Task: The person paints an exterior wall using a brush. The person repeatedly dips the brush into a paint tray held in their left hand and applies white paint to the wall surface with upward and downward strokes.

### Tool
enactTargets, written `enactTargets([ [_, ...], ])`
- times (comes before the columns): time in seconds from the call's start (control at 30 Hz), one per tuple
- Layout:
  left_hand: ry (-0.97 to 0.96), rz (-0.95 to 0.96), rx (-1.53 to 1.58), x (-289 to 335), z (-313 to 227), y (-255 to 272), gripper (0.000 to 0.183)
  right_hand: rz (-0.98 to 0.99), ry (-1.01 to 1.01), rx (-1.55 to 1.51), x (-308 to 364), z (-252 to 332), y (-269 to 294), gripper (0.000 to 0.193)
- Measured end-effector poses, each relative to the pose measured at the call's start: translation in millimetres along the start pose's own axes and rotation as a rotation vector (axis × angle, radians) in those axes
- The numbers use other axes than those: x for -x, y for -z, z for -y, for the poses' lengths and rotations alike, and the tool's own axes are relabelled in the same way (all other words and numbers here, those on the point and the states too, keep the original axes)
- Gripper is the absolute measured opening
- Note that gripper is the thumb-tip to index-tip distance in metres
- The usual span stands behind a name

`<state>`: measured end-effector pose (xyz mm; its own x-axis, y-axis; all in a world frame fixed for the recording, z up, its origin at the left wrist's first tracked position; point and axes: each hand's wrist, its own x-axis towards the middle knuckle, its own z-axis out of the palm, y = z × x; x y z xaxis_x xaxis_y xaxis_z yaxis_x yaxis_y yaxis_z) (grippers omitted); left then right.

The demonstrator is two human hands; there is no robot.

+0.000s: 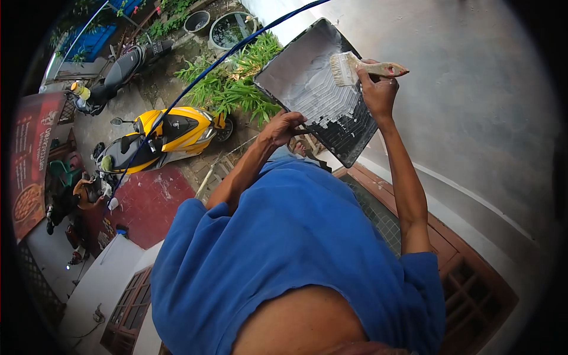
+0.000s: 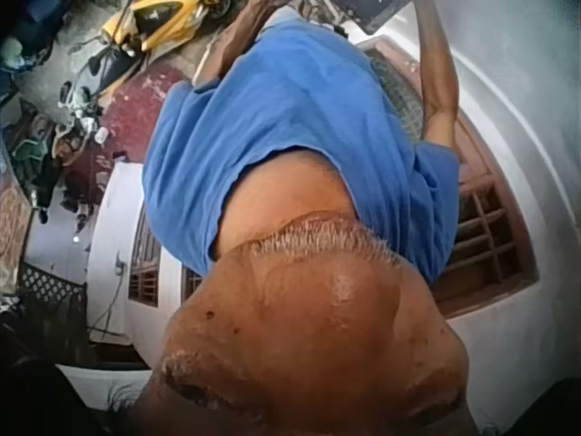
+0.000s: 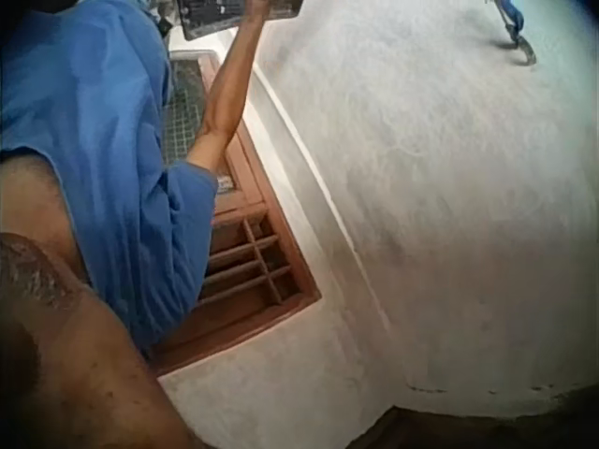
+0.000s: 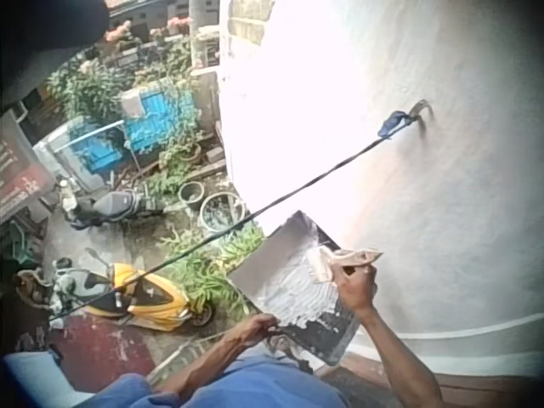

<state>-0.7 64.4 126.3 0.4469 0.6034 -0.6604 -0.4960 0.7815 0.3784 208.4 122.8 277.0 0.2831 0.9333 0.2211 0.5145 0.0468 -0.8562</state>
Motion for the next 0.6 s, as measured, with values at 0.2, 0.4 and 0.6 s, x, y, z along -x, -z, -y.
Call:
enactTargets([
  [0.2, -0.013, 0.094, -0.008, 17.2, -20.6, -25.5, 0.008, 0.019, 0.127, 0.035, -2.9, -4.2, -69.4, 0.018],
  [0.4, 0.000, 0.119, 0.014, 16.8, -20.0, -22.2, 0.007, 0.084, 0.107, -0.009, 15.5, 0.2, -100.6, 0.017],
  [0.6, -0.012, 0.070, -0.026, 21.3, -20.5, -30.7, 0.016, 0.041, 0.210, 0.017, 25.2, -4.4, -113.4, 0.013],
])
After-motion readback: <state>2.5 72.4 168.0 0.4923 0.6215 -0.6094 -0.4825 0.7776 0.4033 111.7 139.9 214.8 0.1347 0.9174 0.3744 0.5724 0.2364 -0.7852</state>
